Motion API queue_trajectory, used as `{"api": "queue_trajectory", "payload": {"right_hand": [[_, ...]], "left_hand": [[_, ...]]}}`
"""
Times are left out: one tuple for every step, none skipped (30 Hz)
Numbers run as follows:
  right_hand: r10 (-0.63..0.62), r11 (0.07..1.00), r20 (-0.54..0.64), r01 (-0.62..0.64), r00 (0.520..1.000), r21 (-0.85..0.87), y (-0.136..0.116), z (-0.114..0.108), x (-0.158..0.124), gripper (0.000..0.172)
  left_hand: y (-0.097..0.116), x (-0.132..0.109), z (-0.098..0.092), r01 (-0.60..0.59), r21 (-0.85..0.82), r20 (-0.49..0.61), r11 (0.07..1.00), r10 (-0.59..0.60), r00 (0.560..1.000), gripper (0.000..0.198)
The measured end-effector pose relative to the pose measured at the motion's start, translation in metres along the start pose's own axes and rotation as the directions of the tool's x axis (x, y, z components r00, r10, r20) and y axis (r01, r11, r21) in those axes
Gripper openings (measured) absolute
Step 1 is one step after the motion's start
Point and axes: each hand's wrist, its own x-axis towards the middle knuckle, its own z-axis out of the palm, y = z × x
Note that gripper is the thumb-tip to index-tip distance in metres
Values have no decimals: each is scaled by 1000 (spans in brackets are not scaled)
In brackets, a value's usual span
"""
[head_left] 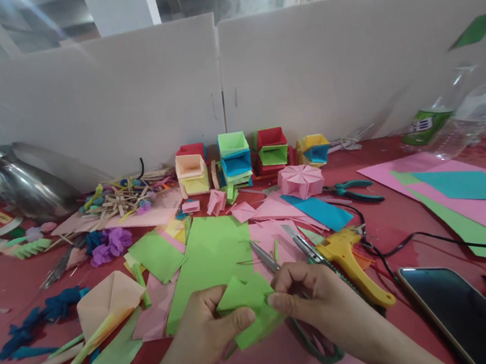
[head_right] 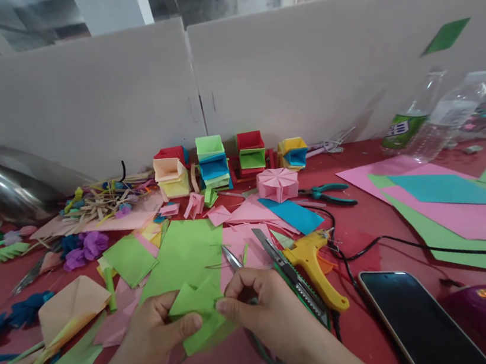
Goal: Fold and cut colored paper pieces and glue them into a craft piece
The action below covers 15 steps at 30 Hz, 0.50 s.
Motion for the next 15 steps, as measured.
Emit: {"api": "queue_trajectory", "payload": {"right_hand": [[-11,1000,3,11,1000,-15,0,0,0,22],[-12,1000,7,12,1000,-21,0,0,0,21],[-8,1000,11,8,1000,-20,1,0,0,21],[-10,1000,13,10,1000,-16,1,0,0,21],[-19,1000,12,19,1000,-12,2,1,0,22],[-32,999,11,32,999,-11,2,1,0,22],[-47,999,6,47,999,-11,2,1,0,23],[-62,998,2,62,998,-14,1,1,0,23],[-70,997,-3,70,998,-19,0,0,1,23],[-73,997,-7,73,997,-26,-1,0,1,22],[-71,997,-10,71,997,-34,-2,0,0,22],[-66,997,-12,65,998,-46,-4,0,0,22],[-60,996,-12,59,998,-60,-5,0,0,21],[-53,996,-5,53,999,-74,-6,0,-1,21],[-52,995,2,52,999,-87,-6,0,-1,20]], "left_hand": [[0,0,1,5,3,-7,1000,-5,1000,23],[0,-1,2,9,-10,-15,1000,-10,1000,24],[0,-1,3,12,-31,-15,999,-13,1000,24],[0,-1,4,10,-51,-11,999,-11,1000,24],[1,-1,5,1,-68,-14,998,-2,1000,24],[1,-2,5,-8,-82,-21,997,6,1000,25],[2,-2,5,-16,-91,-27,996,14,1000,26],[2,-1,5,-25,-96,-35,995,22,999,27],[2,-1,4,-31,-96,-39,995,27,999,28],[1,-1,3,-31,-90,-40,995,27,999,28],[1,-1,2,-28,-72,-36,997,25,999,28],[1,-1,0,-21,-40,-29,999,20,999,27],[0,-1,-2,-12,4,-20,1000,12,1000,26],[0,-1,-3,-1,56,-7,998,1,1000,26],[0,-2,-4,12,110,9,994,-13,1000,27]]}}
